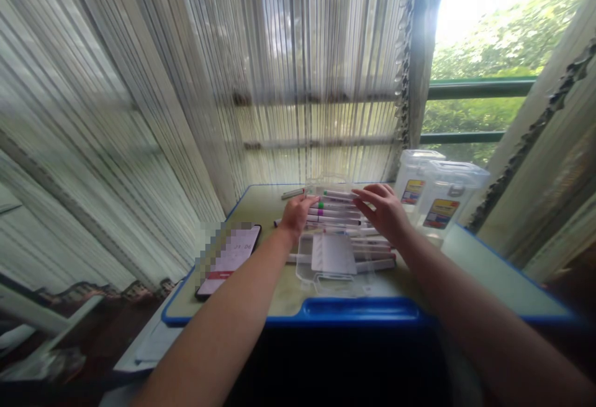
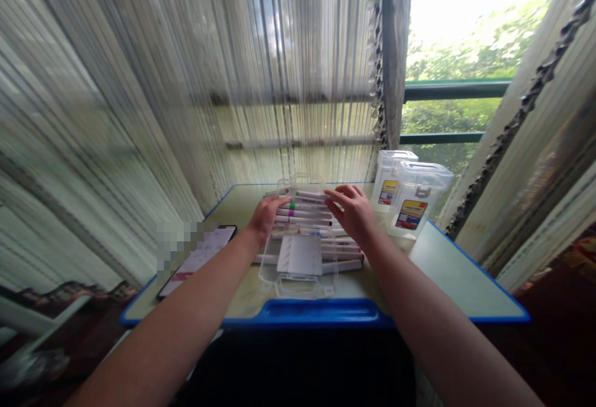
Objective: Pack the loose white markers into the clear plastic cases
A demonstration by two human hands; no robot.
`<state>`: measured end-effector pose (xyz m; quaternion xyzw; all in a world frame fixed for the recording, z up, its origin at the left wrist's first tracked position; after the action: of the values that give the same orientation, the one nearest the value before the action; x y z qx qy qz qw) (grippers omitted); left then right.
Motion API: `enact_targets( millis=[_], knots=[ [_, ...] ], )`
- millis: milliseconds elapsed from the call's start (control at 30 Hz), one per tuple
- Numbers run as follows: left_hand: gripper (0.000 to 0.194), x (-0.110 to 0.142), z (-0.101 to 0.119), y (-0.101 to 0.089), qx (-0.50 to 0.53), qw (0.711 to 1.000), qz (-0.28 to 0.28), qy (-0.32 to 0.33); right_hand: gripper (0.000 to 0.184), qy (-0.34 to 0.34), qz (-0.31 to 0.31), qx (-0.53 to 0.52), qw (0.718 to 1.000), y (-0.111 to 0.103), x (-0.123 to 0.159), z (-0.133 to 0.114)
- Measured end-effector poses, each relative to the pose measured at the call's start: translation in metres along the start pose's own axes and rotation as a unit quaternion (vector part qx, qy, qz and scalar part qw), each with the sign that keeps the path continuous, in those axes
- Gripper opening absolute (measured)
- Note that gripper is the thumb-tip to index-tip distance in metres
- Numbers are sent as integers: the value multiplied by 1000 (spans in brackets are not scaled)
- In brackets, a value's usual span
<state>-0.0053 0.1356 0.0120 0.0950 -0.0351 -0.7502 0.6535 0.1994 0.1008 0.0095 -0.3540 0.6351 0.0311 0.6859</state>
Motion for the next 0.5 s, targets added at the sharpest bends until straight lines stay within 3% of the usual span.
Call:
enact_targets(
  millis=[267,500],
  knots=[
    [12,1,-1,1,-3,1000,-2,0,13,-12,9,-13,1000,-3,-2,-5],
    [11,-1,0,0,3,1000,-5,-10,26,-14,12,-13,1000,-2,-2,-2]
  ],
)
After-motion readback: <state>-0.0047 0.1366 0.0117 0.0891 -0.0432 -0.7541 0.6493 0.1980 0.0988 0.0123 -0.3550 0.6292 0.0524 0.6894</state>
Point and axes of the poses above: each hand's wrist, its own x-axis away from the middle knuckle, its own y-axis out of the palm, z = x × y, the point moved 3 cm from there along -x, towards the middle knuckle, and after that the axes turned 1 degree about z, right-handed, at the moved point
